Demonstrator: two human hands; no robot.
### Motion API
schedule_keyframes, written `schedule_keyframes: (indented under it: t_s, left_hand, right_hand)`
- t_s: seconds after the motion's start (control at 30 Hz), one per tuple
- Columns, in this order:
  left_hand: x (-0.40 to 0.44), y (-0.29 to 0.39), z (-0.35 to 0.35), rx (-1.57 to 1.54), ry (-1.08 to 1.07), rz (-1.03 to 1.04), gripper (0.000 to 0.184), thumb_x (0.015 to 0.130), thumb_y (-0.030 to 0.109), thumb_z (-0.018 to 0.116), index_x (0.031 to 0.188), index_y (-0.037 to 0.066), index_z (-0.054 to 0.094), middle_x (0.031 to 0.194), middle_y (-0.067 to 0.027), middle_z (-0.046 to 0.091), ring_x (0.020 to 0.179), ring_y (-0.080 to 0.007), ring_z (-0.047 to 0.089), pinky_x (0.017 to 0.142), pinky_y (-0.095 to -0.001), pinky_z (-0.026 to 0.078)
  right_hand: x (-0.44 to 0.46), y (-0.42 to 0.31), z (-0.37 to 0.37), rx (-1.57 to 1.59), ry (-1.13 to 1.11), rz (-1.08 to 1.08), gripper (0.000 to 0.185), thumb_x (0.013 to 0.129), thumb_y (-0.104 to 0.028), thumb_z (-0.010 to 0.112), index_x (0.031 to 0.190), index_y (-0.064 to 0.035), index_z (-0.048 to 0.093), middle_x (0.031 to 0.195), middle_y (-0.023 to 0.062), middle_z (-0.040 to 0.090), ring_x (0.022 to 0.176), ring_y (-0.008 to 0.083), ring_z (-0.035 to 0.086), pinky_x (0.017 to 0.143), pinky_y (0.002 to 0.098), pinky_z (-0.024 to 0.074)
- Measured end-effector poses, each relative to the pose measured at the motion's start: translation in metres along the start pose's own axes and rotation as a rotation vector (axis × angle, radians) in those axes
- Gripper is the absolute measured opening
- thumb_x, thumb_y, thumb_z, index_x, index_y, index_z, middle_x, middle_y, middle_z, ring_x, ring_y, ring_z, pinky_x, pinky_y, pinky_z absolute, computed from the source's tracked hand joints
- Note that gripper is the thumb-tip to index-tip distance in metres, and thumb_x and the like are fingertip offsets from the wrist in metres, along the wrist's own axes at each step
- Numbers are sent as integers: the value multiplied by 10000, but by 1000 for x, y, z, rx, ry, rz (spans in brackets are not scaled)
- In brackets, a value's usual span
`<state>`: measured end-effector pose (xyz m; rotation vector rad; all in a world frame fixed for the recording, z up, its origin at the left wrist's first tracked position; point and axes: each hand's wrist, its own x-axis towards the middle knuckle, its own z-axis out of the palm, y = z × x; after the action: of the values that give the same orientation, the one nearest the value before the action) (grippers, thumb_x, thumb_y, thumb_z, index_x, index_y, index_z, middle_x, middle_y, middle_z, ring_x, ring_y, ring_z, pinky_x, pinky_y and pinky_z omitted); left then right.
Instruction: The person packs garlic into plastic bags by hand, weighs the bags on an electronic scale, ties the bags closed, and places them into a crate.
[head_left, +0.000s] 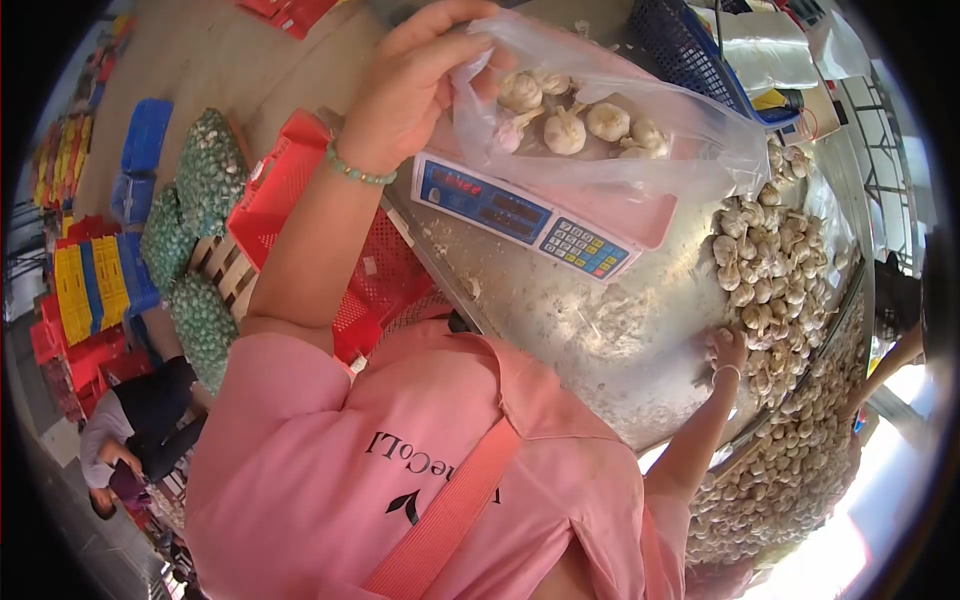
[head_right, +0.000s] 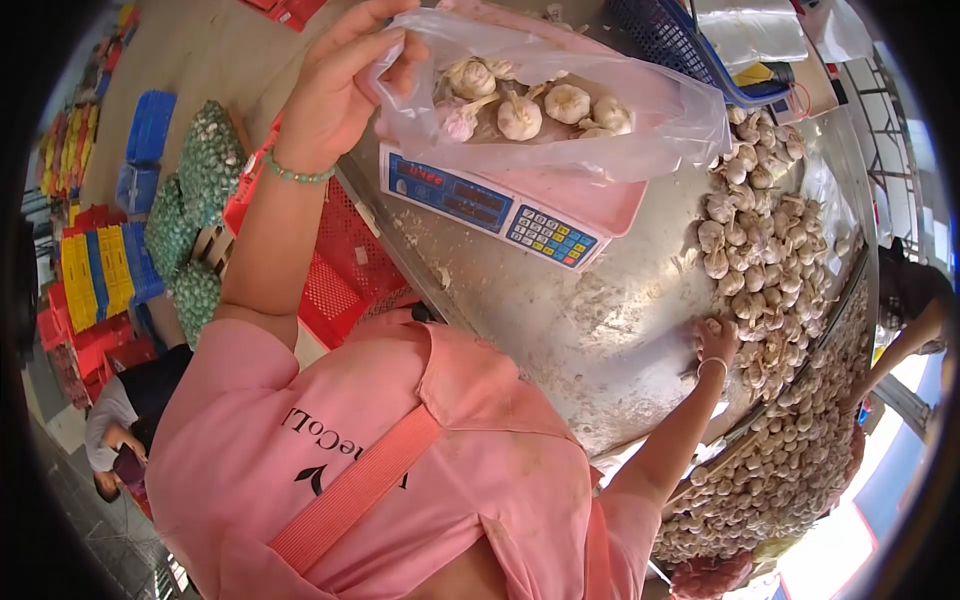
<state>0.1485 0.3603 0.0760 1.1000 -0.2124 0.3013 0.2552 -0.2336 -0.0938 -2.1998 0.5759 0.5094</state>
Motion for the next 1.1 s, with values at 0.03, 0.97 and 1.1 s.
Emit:
schedule_keyframes:
  t_s: [0.03, 0.97, 1.1]
  left_hand:
    - [4, -7, -10, -132, -364, 155, 342, 856, 138, 538, 1160, 20, 434, 975, -143, 553, 830, -209, 555, 709, -308, 464]
    - [-29, 27, 8, 174, 168, -102, 338, 806, 37, 551, 1137, 35, 488, 1084, -136, 578, 748, -52, 549, 497, -157, 366]
    - [-32, 23, 15, 125, 234, -58, 421, 741, 110, 659, 1086, -44, 474, 844, -94, 629, 589, -76, 467, 531, -204, 379]
  right_hand:
    - [9, 14, -5, -6, -27, -65, 352, 693, -73, 711, 1019, -96, 581, 596, 17, 536, 421, 91, 459, 341, 227, 315]
    - [-274, -358, 108, -529, -280, -1615, 532, 591, -154, 772, 1083, -61, 593, 1147, 143, 559, 1065, 304, 531, 878, 362, 427]
    - [-268, -360, 120, -1190, -130, -1697, 735, 537, -191, 780, 1214, -179, 495, 1223, 73, 498, 1213, 277, 380, 1029, 510, 188]
